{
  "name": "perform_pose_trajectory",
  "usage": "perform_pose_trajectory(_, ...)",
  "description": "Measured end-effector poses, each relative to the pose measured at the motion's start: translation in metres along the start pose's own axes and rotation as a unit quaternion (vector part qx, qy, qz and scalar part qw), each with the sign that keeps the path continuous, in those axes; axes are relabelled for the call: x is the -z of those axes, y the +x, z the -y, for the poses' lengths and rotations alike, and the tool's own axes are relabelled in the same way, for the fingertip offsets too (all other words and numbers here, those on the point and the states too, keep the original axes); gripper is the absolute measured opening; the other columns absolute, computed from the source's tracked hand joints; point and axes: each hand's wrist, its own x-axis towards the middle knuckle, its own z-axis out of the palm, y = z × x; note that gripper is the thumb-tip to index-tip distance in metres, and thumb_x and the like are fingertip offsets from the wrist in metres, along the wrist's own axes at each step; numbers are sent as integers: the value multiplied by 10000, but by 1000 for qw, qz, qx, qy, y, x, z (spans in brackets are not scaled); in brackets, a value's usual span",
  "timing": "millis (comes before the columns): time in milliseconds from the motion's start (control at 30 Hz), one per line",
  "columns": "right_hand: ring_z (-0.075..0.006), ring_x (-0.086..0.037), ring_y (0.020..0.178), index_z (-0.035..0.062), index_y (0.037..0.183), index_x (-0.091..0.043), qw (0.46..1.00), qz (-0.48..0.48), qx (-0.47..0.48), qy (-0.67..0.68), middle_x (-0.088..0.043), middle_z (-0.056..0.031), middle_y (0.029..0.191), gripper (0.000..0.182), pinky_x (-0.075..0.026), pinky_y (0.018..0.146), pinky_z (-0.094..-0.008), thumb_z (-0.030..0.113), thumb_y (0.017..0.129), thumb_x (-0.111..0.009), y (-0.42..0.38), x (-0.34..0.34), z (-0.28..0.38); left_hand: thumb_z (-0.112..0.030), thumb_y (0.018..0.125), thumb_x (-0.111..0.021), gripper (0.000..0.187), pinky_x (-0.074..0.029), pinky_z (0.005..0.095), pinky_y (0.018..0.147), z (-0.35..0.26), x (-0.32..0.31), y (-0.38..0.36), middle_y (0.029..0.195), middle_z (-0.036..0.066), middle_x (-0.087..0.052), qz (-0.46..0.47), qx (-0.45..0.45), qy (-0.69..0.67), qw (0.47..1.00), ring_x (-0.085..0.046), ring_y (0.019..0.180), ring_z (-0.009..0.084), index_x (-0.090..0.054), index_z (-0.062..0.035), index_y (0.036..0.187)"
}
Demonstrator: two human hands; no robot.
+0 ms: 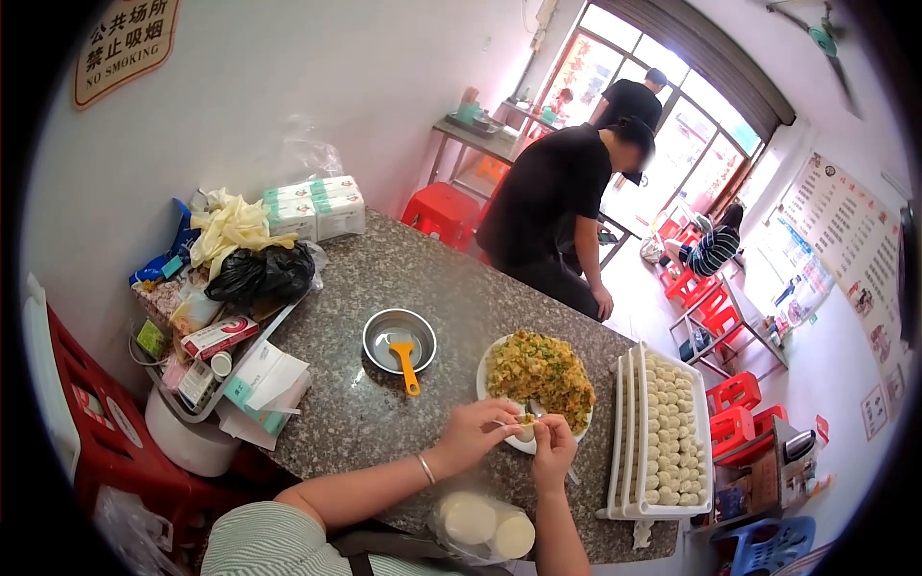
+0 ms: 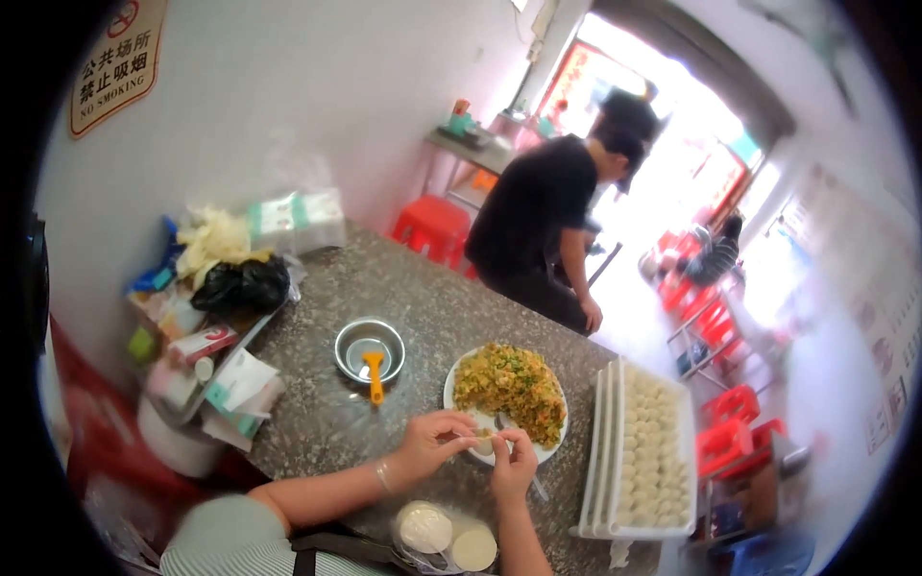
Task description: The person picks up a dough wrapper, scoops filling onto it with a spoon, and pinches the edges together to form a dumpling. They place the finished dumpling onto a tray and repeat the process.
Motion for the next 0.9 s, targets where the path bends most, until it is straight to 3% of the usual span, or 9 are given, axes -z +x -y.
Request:
perform_pose_trajectory(67, -63, -514, 804, 11, 918, -576, 998, 18, 29, -49, -560, 4, 877, 118, -405, 707, -210, 119, 948, -614, 1, 1, 1, -67, 843, -714, 256, -581, 283, 776, -12, 0, 3, 1179, 129, -616, 4, 21, -10, 1000, -665, 962, 176, -658, 5, 1081)
perform_pose_trajectory(167, -100, -532, 823, 3, 914, -581, 985, 79, 92, -121, -576, -24, 882, 106, -414, 729, -232, 99, 935, -620, 5, 6, 1, -109, 848, -722, 287, -572, 271, 755, -16, -2, 6, 1190, 114, -623, 24, 89, 10, 996, -658, 958, 158, -666, -24, 1116)
perform_pose_trajectory(267, -128, -537, 835, 0, 905, -585, 988, 79, 73, -111, -582, -43, 885, 100, -416, 746, -246, 89, 923, -626, 5, 5, 6, -139, 854, -721, 284, -566, 258, 746, 2, -1, 5, 1159, 110, -644, 50, 29, -32, 998, -660, 947, 155, -675, -35, 1114)
perform_pose_trajectory(333, -125, -532, 833, 0, 904, -587, 990, 67, 62, -105, -580, -42, 883, 98, -414, 745, -244, 88, 923, -625, 4, 4, 7, -150, 861, -713, 246, -568, 266, 743, 2, 0, 5, 1126, 125, -657, 49, -31, 65, 996, -667, 947, 179, -689, -19, 1067)
perform_pose_trajectory(600, -114, -517, 811, 4, 899, -584, 991, 24, 65, -111, -567, -29, 859, 98, -407, 730, -236, 92, 915, -625, 6, 1, 8, -126, 872, -692, 197, -569, 301, 737, 7, -5, 6, 1109, 142, -670, 23, -12, 71, 997, -678, 932, 209, -703, -22, 1040)
perform_pose_trajectory(667, -212, -592, 808, -4, 876, -597, 985, 8, 42, -169, -611, -105, 822, 78, -465, 764, -312, 63, 855, -629, 7, 5, 13, -113, 868, -692, 190, -524, 275, 706, 10, -4, 5, 1083, 128, -678, 28, 7, 77, 997, -651, 880, 176, -706, -41, 1043)
perform_pose_trajectory(733, -218, -594, 810, 0, 881, -602, 986, 73, 6, -150, -606, -103, 816, 80, -466, 775, -316, 68, 851, -632, 12, 15, 11, -122, 868, -694, 181, -482, 250, 679, 21, -4, 5, 1057, 114, -686, 37, 8, 75, 996, -623, 839, 148, -713, -54, 1035)
perform_pose_trajectory(833, -231, -594, 820, -4, 882, -603, 984, 94, 15, -150, -613, -106, 831, 94, -462, 791, -321, 69, 842, -647, 17, 16, 23, -23, 844, -697, 152, -536, 280, 776, 15, -3, 9, 1050, 121, -691, 63, -27, 114, 991, -660, 928, 177, -716, -19, 995)
perform_pose_trajectory(900, -247, -596, 827, -11, 876, -606, 985, 99, 24, -139, -618, -115, 842, 101, -460, 801, -327, 65, 835, -658, 16, 17, 22, -18, 851, -693, 148, -544, 262, 753, 15, -6, 7, 1032, 106, -692, 46, -32, 132, 990, -664, 909, 155, -705, 1, 996)
